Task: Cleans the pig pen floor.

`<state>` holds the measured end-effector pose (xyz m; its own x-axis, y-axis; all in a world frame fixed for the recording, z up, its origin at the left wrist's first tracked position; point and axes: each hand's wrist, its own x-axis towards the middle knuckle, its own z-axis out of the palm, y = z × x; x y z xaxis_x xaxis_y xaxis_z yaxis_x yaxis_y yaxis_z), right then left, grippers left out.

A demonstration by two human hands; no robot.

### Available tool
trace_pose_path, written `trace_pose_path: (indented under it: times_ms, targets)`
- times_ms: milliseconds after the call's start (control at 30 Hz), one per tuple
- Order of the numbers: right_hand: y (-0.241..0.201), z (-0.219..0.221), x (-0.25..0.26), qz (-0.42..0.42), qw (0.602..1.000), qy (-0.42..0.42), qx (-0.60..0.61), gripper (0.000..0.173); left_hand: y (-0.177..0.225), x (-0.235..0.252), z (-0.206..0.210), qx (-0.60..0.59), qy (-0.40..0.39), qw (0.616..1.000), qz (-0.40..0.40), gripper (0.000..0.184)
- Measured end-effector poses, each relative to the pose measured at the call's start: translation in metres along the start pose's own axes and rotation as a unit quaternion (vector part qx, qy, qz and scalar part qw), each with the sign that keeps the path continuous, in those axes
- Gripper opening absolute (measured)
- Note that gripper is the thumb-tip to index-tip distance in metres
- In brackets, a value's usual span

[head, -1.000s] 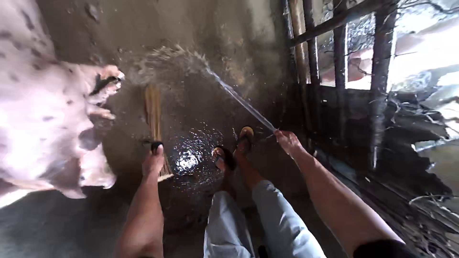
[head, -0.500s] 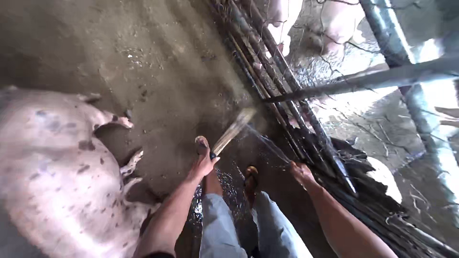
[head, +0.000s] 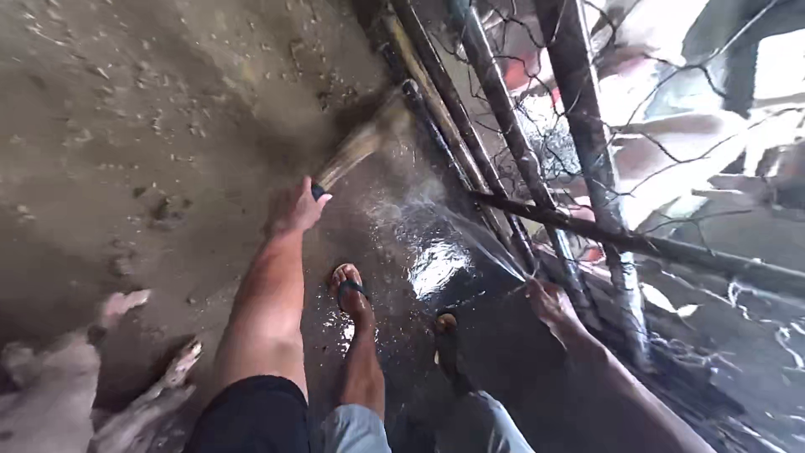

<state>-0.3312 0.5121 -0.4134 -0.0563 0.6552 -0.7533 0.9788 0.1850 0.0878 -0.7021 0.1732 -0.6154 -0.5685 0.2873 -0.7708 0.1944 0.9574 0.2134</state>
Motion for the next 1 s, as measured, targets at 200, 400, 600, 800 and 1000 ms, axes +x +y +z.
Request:
trace_pose_path:
  times_ms: [200,400,600,800,1000]
  targets:
    - [-0.091,-0.001,-0.006,-0.024,0.999,0.009,0.04,0.049,-0.035,-0.107,0.021,-0.189,0.028,0.97,-0.151,0.076]
    - [-0.097,0.008,0.017,-0.006,0.999,-0.018,0.027,0.05,-0.007,-0.123,0.023,0.019,-0.204,0.977,0.056,0.073]
    - [-0.095,0.009,0.059,-0.026,0.996,-0.056,-0.072,0.05,-0.096,-0.057,0.013,-0.12,0.004,0.978,-0.169,0.073]
    - [-0.101,-0.009,0.052,-0.022,0.998,-0.05,0.013,0.051,-0.08,-0.157,0.016,-0.234,0.139,0.906,-0.325,0.077]
    - [-0.112,-0.016,0.026,0.012,0.994,-0.029,0.103,0.047,0.001,-0.089,-0.036,0.055,-0.088,0.995,0.003,0.068]
